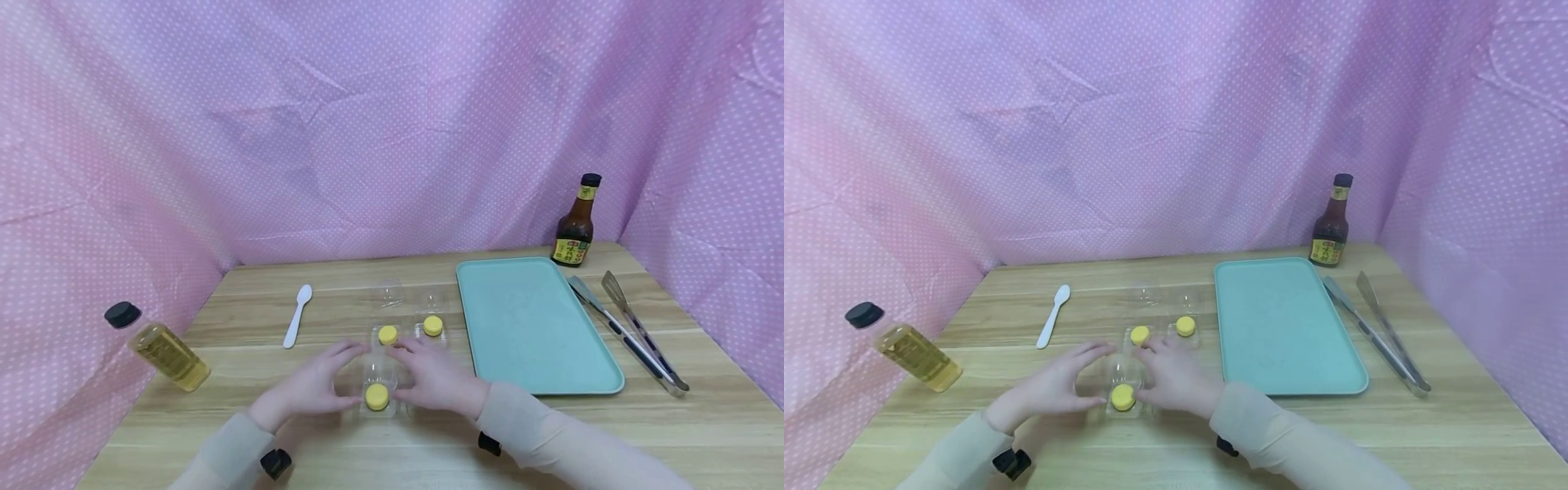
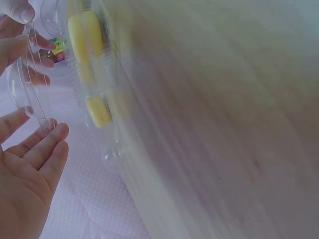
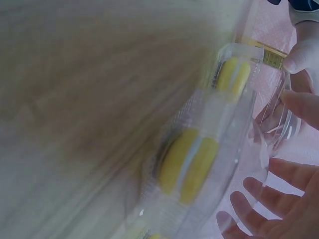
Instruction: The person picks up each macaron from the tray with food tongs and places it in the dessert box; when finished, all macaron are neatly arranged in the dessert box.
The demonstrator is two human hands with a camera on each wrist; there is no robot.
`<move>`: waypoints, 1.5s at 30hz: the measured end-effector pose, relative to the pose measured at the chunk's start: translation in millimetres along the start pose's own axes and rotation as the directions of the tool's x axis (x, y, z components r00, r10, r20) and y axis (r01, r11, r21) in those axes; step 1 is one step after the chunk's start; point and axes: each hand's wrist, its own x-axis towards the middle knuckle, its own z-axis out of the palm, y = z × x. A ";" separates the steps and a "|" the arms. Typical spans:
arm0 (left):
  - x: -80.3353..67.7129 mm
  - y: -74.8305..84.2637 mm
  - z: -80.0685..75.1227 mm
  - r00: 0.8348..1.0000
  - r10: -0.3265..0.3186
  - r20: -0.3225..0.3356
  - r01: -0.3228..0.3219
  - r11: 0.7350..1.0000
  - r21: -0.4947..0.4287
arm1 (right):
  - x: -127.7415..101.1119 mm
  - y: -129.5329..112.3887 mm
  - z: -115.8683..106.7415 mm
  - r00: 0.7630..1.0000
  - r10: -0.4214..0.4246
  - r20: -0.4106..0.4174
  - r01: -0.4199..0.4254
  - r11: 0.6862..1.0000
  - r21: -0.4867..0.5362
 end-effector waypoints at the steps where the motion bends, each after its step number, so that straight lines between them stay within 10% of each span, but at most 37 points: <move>1: -0.7 0.3 0.6 1.000 0.006 0.000 -0.006 1.000 0.000 | 0.2 -0.7 0.5 1.000 0.000 0.006 0.000 1.000 -0.001; 45: -2.1 4.1 10.1 0.992 0.020 0.122 -0.017 0.999 -0.028 | 0.9 -12.5 8.6 0.997 -0.015 0.078 0.024 0.993 -0.119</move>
